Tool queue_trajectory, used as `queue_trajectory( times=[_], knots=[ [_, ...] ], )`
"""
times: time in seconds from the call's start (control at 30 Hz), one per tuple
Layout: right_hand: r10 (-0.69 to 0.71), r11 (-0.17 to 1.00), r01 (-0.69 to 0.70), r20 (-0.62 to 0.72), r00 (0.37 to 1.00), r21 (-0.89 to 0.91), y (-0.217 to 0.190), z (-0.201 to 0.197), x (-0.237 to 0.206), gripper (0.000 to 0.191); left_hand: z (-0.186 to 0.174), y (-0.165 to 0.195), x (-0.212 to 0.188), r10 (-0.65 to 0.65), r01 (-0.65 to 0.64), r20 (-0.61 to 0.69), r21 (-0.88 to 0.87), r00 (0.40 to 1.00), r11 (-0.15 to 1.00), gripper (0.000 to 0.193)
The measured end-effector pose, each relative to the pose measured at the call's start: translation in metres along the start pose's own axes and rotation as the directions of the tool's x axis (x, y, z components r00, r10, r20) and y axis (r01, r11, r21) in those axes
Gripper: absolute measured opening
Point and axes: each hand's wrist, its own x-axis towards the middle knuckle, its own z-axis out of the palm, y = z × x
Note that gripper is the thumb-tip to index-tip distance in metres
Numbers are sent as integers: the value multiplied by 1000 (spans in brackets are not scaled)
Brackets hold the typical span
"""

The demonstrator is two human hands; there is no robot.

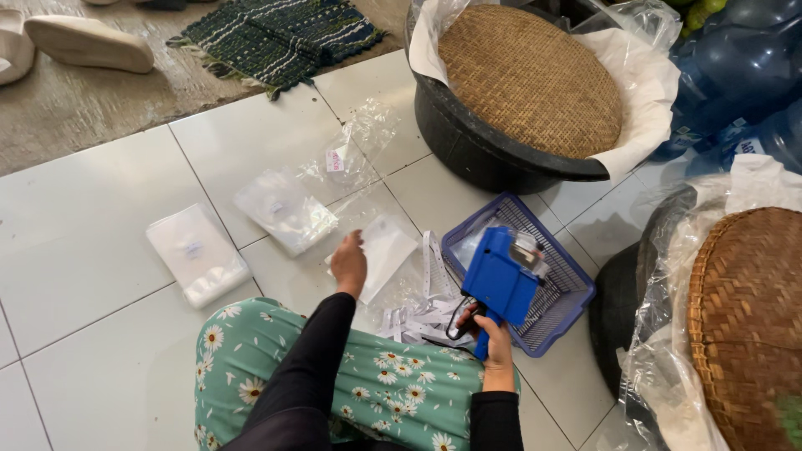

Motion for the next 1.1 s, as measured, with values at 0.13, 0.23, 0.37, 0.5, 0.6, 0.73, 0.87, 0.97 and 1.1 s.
queue_trajectory(
  times=[0.13, 0.23, 0.37, 0.5, 0.6, 0.73, 0.87, 0.97, 1.1],
  knots=[
    [-31, 966, 12, 69, 997, 258, 9, -24, 1, 31, 24, 50, -6, -130, 171, 117, -484, 985, 858, 15],
    [-62, 930, 34, 67, 996, 365, 14, -39, 3, 31, 48, 95, -14, -214, 371, 313, -633, 925, 680, 17],
    [-25, 930, 27, -10, 1000, 367, 16, -44, 3, 32, 78, 134, -30, -146, 277, 266, -567, 953, 775, 20],
    [-5, 959, -6, 38, 999, 284, 15, -40, 2, 33, 101, 148, -36, -67, 197, 332, -375, 941, 906, 26],
    [30, 978, -48, 94, 995, 205, 11, -29, 1, 32, 101, 144, -34, 143, -20, 205, -505, 968, 863, 56],
    [119, 992, -116, 84, 989, -43, 6, -10, 3, 32, 71, 90, -18, 197, -104, 276, -317, 941, 943, 57],
    [214, 888, -186, 19, 977, -421, 15, 13, 18, 31, 12, 11, -5, 18, -60, 395, 93, 919, 994, 62],
    [131, 501, -75, -10, 991, -862, 28, 31, 30, 32, -20, -29, -11, -88, 10, 356, 214, 930, 977, 71],
    [154, 283, -8, 38, 987, -959, 48, 57, 43, 39, -21, -37, -17, -231, 186, 275, 181, 933, 966, 82]
  ],
)
